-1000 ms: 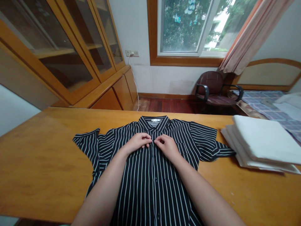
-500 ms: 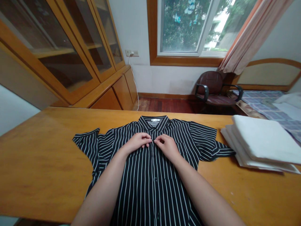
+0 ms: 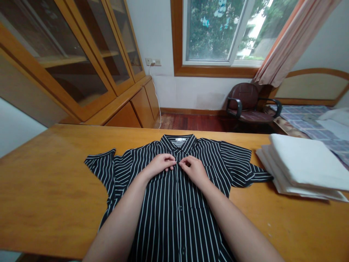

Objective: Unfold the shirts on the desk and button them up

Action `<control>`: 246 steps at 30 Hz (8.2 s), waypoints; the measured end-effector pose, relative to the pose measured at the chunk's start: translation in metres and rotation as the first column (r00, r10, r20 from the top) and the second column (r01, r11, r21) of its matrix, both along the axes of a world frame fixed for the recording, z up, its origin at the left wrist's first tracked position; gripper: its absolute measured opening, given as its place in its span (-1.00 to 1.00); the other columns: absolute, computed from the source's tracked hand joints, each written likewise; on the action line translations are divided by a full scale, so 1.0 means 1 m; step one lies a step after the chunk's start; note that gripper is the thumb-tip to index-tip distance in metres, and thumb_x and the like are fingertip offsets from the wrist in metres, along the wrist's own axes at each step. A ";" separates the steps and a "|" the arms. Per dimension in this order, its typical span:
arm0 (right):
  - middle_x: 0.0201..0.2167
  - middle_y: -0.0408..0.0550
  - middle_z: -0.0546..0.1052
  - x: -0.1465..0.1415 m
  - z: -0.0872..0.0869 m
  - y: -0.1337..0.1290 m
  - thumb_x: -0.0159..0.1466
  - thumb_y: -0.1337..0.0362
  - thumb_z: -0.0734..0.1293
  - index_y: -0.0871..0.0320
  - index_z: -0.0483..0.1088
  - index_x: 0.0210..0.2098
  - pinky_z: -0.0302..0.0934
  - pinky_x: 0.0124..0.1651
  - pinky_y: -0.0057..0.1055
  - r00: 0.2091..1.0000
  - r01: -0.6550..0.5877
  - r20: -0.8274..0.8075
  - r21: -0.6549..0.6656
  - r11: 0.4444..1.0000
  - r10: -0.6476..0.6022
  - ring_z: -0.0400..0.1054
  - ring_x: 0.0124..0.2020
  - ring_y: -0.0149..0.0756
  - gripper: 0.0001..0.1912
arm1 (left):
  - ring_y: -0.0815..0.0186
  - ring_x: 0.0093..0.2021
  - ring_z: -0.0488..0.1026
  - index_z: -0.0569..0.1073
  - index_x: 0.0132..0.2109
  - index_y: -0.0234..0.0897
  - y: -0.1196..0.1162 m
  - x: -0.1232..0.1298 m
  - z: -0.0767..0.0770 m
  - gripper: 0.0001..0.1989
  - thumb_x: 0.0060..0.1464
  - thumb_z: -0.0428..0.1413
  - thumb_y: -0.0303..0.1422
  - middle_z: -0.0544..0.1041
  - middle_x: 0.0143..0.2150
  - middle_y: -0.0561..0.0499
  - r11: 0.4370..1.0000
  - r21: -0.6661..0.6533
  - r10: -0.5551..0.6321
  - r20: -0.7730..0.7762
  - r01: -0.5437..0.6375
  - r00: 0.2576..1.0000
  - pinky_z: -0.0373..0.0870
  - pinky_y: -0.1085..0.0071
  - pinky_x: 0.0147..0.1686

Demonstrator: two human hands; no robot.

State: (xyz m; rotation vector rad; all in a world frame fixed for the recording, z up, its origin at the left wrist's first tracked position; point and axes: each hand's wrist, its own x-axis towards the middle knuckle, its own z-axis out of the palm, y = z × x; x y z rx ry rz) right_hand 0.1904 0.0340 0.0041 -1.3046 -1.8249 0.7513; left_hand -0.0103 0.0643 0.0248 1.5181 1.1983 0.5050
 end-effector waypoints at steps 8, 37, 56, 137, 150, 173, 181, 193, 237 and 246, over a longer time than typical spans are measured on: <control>-0.40 -0.14 0.50 0.000 -0.001 -0.001 0.27 0.37 0.34 0.10 0.49 -0.37 0.25 -0.22 -0.41 0.999 0.017 -0.049 0.023 1.000 -0.015 0.40 -0.35 -0.32 -0.90 | 0.43 -0.52 0.38 0.54 -0.20 -0.32 0.000 0.000 0.000 -0.74 0.07 0.21 -0.20 0.54 -0.45 0.05 1.000 0.013 0.000 0.002 -0.001 1.000 0.31 0.49 -0.48; -0.40 -0.15 0.51 0.000 0.000 0.000 0.25 0.39 0.39 0.10 0.50 -0.38 0.24 -0.22 -0.41 1.000 -0.013 -0.001 0.001 1.000 0.013 0.41 -0.33 -0.31 -0.91 | 0.41 -0.51 0.33 0.53 -0.22 -0.28 -0.001 0.001 -0.005 -0.73 0.04 0.23 -0.16 0.47 -0.45 0.09 0.996 0.082 -0.019 -0.050 0.023 0.999 0.22 0.51 -0.52; -0.39 -0.14 0.53 0.000 0.000 -0.002 0.25 0.36 0.39 0.10 0.51 -0.37 0.25 -0.22 -0.41 0.999 0.023 -0.022 -0.022 0.999 -0.023 0.42 -0.34 -0.33 -0.93 | 0.40 -0.51 0.34 0.53 -0.19 -0.28 0.000 -0.001 -0.001 -0.70 0.05 0.21 -0.14 0.50 -0.45 0.08 0.997 0.063 -0.032 -0.056 0.036 0.998 0.19 0.51 -0.54; -0.41 -0.14 0.54 -0.001 -0.001 -0.002 0.25 0.35 0.37 0.11 0.50 -0.38 0.23 -0.23 -0.41 0.999 0.037 0.000 -0.018 0.999 -0.037 0.42 -0.35 -0.33 -0.92 | 0.43 -0.51 0.33 0.54 -0.21 -0.29 -0.002 -0.001 0.003 -0.73 0.09 0.20 -0.16 0.47 -0.44 0.09 0.996 0.073 -0.050 -0.020 0.052 0.999 0.23 0.52 -0.52; -0.42 -0.17 0.52 -0.001 -0.002 -0.001 0.24 0.36 0.37 0.10 0.50 -0.40 0.23 -0.24 -0.42 0.999 0.036 -0.002 -0.012 0.999 -0.036 0.41 -0.37 -0.33 -0.91 | 0.41 -0.50 0.34 0.54 -0.21 -0.28 -0.002 -0.002 0.001 -0.71 0.08 0.21 -0.13 0.47 -0.45 0.09 0.997 0.060 -0.048 -0.011 0.049 0.999 0.26 0.51 -0.50; -0.39 -0.13 0.55 0.000 0.004 -0.003 0.27 0.35 0.30 0.11 0.48 -0.38 0.25 -0.22 -0.41 0.996 0.067 -0.059 0.006 0.998 -0.067 0.41 -0.36 -0.31 -0.87 | 0.45 -0.53 0.31 0.53 -0.20 -0.28 -0.002 -0.001 0.000 -0.71 0.08 0.21 -0.13 0.46 -0.45 0.10 0.999 0.034 -0.014 0.002 0.014 1.000 0.26 0.52 -0.52; -0.37 -0.13 0.58 0.000 0.002 -0.002 0.26 0.36 0.32 0.09 0.53 -0.33 0.27 -0.17 -0.40 0.999 0.040 -0.026 0.005 0.999 -0.040 0.44 -0.32 -0.30 -0.87 | 0.45 -0.53 0.31 0.53 -0.19 -0.28 -0.002 -0.001 0.000 -0.72 0.10 0.20 -0.14 0.46 -0.44 0.09 0.999 0.041 -0.023 -0.001 0.023 1.000 0.26 0.51 -0.52; -0.43 -0.15 0.54 -0.001 0.001 -0.002 0.24 0.36 0.39 0.11 0.53 -0.37 0.24 -0.24 -0.42 1.000 0.021 0.005 -0.002 1.000 -0.021 0.41 -0.35 -0.31 -0.93 | 0.42 -0.51 0.34 0.52 -0.20 -0.29 0.000 -0.002 -0.004 -0.72 0.08 0.20 -0.16 0.47 -0.45 0.10 0.999 0.041 -0.019 0.012 0.018 1.000 0.23 0.52 -0.53; -0.43 -0.17 0.51 -0.001 -0.003 0.000 0.27 0.31 0.33 0.12 0.49 -0.21 0.26 -0.25 -0.44 0.994 0.032 -0.100 -0.024 0.999 -0.035 0.40 -0.40 -0.34 -0.88 | 0.45 -0.53 0.31 0.53 -0.20 -0.29 0.000 0.000 -0.002 -0.73 0.08 0.21 -0.17 0.46 -0.46 0.10 0.999 0.042 -0.019 0.004 0.018 1.000 0.23 0.54 -0.54; -0.21 -0.09 0.55 0.003 -0.007 0.001 0.37 0.31 0.27 0.02 0.53 -0.01 0.28 -0.01 -0.36 0.999 -0.048 0.012 0.063 0.997 0.047 0.43 -0.15 -0.28 -0.74 | 0.43 -0.51 0.33 0.55 -0.21 -0.29 0.000 -0.001 -0.004 -0.69 0.06 0.22 -0.12 0.45 -0.44 0.09 0.999 0.046 -0.022 0.026 0.020 0.999 0.25 0.52 -0.53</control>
